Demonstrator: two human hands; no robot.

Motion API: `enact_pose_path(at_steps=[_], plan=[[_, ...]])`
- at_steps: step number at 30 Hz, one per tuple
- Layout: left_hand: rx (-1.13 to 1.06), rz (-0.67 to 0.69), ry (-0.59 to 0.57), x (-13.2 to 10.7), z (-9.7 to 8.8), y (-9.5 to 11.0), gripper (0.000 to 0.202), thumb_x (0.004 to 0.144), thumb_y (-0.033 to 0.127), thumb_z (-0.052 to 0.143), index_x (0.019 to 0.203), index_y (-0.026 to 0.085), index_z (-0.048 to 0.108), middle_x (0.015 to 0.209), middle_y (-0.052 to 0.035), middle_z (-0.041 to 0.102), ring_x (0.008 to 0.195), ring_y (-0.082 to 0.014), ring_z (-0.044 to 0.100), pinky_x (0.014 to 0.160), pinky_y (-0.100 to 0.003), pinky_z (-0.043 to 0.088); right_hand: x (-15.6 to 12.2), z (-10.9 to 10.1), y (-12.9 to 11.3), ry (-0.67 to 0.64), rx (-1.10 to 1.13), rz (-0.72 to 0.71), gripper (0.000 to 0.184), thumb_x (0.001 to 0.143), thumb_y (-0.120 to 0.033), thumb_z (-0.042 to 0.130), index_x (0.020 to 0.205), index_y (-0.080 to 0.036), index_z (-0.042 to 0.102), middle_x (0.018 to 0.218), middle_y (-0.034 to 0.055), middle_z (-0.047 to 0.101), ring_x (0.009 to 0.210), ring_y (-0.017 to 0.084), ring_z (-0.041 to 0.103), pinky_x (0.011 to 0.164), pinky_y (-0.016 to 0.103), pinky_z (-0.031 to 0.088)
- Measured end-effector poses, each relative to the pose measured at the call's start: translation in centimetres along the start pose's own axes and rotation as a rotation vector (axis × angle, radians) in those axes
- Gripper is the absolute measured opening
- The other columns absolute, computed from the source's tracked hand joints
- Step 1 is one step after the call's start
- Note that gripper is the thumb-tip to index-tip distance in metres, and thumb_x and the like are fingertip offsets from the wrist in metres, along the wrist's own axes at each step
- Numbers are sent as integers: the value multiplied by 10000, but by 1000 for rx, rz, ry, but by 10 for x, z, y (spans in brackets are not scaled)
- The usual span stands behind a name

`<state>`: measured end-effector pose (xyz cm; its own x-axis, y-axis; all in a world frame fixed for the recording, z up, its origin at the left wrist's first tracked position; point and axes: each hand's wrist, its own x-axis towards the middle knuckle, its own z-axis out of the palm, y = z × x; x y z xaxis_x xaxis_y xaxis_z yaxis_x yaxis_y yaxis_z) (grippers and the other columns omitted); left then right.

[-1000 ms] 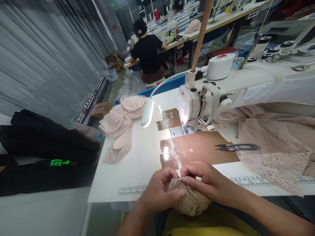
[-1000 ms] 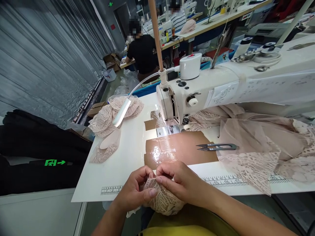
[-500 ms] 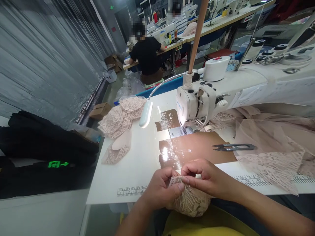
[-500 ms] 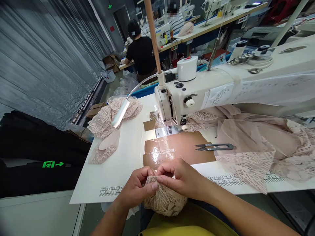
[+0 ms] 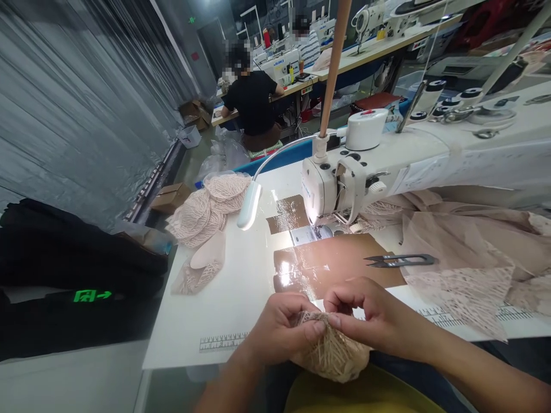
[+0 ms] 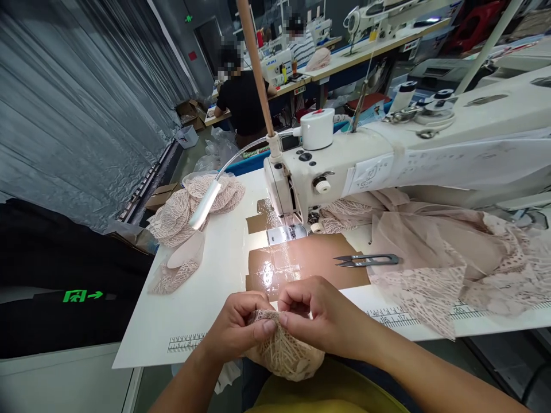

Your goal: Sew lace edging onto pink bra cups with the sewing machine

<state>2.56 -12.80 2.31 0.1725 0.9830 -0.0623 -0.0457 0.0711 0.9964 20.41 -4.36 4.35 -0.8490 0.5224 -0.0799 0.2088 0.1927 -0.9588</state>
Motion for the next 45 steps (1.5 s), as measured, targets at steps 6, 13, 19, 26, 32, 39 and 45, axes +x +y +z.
enact_pose_path(at_steps=[6,13,19,26,32,39,45], plan=[[-397,-236,236,8,6,-17,352,649,381,775,638,116,543,549,19,498,504,-76,422,520,-210,347,14,-3,19,19,172,27,295,813,-437,567,712,-160,557,621,-27,467,569,104,418,526,226,347],[134,-15,715,11,-62,25,263,757,394,664,717,149,576,595,28,523,555,-107,469,563,-223,387,-2,-49,40,277,-73,66,295,843,-483,531,851,-200,615,818,32,625,754,180,565,655,274,450],[1420,339,359,83,-42,3,230,846,152,443,626,174,505,629,-31,525,615,-157,482,591,-269,381,9,-69,32,269,-428,47,230,880,-352,442,842,-222,627,769,14,643,669,175,561,590,277,400],[1595,324,196,110,20,-44,182,794,89,452,689,105,600,623,-140,581,651,-281,541,651,-448,423,38,-59,48,241,-754,-37,274,885,-154,382,895,-221,647,816,27,663,736,176,596,645,274,409],[1323,182,-60,87,7,10,289,870,199,462,608,145,568,546,-55,543,586,-191,524,652,-366,445,42,-42,69,227,-1012,-105,213,793,-54,480,837,-184,644,875,50,606,704,158,551,607,271,391],[1045,309,-39,105,-21,0,278,927,211,413,1015,141,667,1023,-114,677,853,-198,616,765,-329,510,43,-42,74,352,-1171,-152,284,782,-7,467,861,-178,680,881,50,640,643,139,534,569,283,369],[1216,393,4,112,-25,-35,354,928,187,386,1202,137,606,1211,-143,620,892,-237,597,751,-394,547,46,-44,75,389,-1179,-133,415,699,52,487,966,-198,684,929,52,682,673,159,565,562,280,367]])
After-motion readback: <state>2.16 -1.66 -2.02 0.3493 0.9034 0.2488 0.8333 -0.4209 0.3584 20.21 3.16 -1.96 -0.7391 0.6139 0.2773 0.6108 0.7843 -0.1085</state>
